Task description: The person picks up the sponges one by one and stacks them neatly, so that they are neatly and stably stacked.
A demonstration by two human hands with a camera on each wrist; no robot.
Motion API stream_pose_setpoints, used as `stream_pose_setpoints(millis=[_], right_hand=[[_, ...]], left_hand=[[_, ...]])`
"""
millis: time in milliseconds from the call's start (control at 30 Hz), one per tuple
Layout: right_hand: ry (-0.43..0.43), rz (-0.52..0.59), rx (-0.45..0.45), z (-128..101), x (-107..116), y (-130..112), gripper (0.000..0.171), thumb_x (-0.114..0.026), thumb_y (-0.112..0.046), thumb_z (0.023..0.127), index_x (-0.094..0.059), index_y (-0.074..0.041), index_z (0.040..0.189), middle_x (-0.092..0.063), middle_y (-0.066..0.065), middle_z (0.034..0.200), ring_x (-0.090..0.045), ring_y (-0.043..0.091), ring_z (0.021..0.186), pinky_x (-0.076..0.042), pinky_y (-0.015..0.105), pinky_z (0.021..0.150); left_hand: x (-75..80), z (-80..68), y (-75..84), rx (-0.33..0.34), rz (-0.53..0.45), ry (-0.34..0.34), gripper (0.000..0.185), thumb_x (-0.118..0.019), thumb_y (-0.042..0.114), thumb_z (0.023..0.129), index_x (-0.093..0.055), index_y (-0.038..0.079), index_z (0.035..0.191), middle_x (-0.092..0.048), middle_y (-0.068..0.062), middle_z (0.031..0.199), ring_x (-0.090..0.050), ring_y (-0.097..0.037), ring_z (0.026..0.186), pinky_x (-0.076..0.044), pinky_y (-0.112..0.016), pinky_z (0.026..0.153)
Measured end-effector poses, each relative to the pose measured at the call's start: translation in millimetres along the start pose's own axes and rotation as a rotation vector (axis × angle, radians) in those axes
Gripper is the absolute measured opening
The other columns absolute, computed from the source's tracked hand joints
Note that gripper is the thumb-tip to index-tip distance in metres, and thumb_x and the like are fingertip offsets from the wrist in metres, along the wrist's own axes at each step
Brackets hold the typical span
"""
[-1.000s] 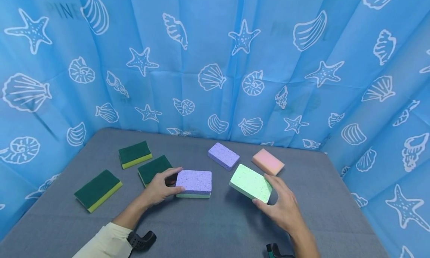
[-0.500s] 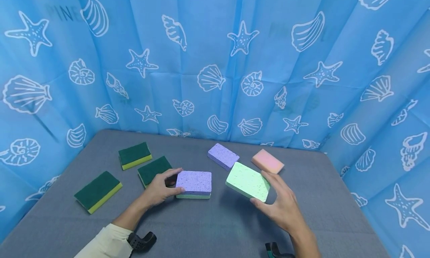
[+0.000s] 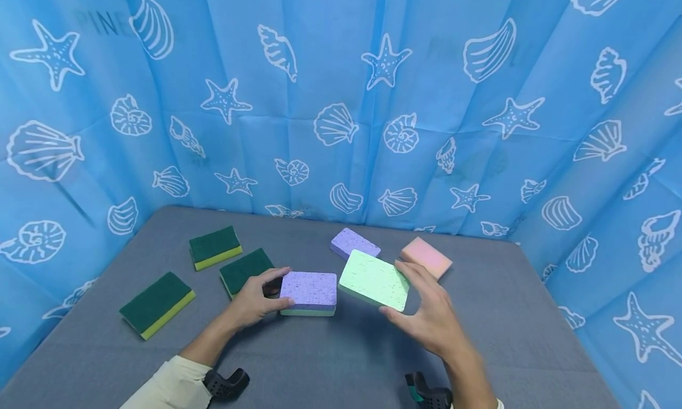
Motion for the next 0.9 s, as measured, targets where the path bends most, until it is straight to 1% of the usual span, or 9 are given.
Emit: stream_pose_setpoints(millis=[133, 233, 333, 567, 767, 900], right_hand=[[0.01, 0.022, 0.024, 3.8, -3.0, -4.5, 0.081, -0.089, -0.017, 0.068, -0.051, -0.007, 0.14, -0.049, 0.009, 0.139, -0.046, 0.025, 0.121, -0.04, 0.051, 0.088], [0.006, 0.029, 0.026, 6.1, -6.0, -6.9, 0.079, -0.089, -0.018, 0.068, -0.053, -0.005, 0.137, -0.049, 0.012, 0.137, -0.045, 0.029, 0.123, -0.04, 0.056, 0.088], [0.004, 0.026, 0.032, 9.1, -9.0, -9.9, 0.078, -0.089, -0.02, 0.068, -0.054, -0.004, 0.135, -0.05, 0.012, 0.135, -0.044, 0.031, 0.123, -0.04, 0.058, 0.089], [0.013, 0.033, 0.079, 16.1, -15.3, -16.7, 0.079, -0.09, -0.019, 0.065, -0.055, 0.002, 0.132, -0.054, 0.013, 0.128, -0.048, 0.027, 0.116, -0.041, 0.054, 0.089], [0.004, 0.069, 0.1, 22.7, -21.8, -19.6, 0.079, -0.09, -0.018, 0.066, -0.055, 0.001, 0.133, -0.055, 0.008, 0.127, -0.05, 0.022, 0.113, -0.043, 0.05, 0.088], [-0.01, 0.09, 0.104, 26.7, -27.2, -21.1, 0.079, -0.089, -0.02, 0.067, -0.054, 0.0, 0.134, -0.054, 0.007, 0.128, -0.05, 0.021, 0.114, -0.043, 0.05, 0.09]], left_hand=[[-1.2, -0.2, 0.0, 0.001, 0.005, 0.001, 0.07, -0.08, 0.024, 0.081, -0.05, -0.001, 0.139, -0.049, -0.016, 0.139, -0.045, -0.033, 0.126, -0.042, -0.049, 0.097], [-2.6, 0.0, -0.4, 0.004, 0.008, 0.0, 0.07, -0.08, 0.025, 0.081, -0.05, 0.0, 0.139, -0.049, -0.016, 0.138, -0.045, -0.033, 0.125, -0.042, -0.049, 0.097], [-3.2, 0.5, -0.4, 0.006, 0.01, 0.001, 0.07, -0.08, 0.026, 0.081, -0.05, 0.0, 0.139, -0.049, -0.015, 0.138, -0.045, -0.033, 0.125, -0.042, -0.049, 0.097], [-2.6, 1.0, 0.0, 0.009, 0.01, 0.003, 0.07, -0.08, 0.025, 0.081, -0.05, 0.0, 0.139, -0.049, -0.016, 0.138, -0.047, -0.032, 0.123, -0.043, -0.049, 0.096], [-1.6, 0.9, 0.1, -0.002, 0.004, 0.004, 0.07, -0.08, 0.025, 0.081, -0.05, -0.001, 0.138, -0.05, -0.016, 0.137, -0.048, -0.032, 0.122, -0.044, -0.049, 0.095], [-1.0, 0.8, 0.5, -0.003, 0.001, 0.004, 0.071, -0.08, 0.025, 0.081, -0.049, -0.001, 0.139, -0.05, -0.016, 0.137, -0.049, -0.031, 0.121, -0.044, -0.049, 0.095]])
Point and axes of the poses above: each hand's wrist, its own z-axis towards the middle knuckle, its own x-axis out of the back of the hand, y = z × x, the point moved 8 cm from there along z, towards the middle knuckle
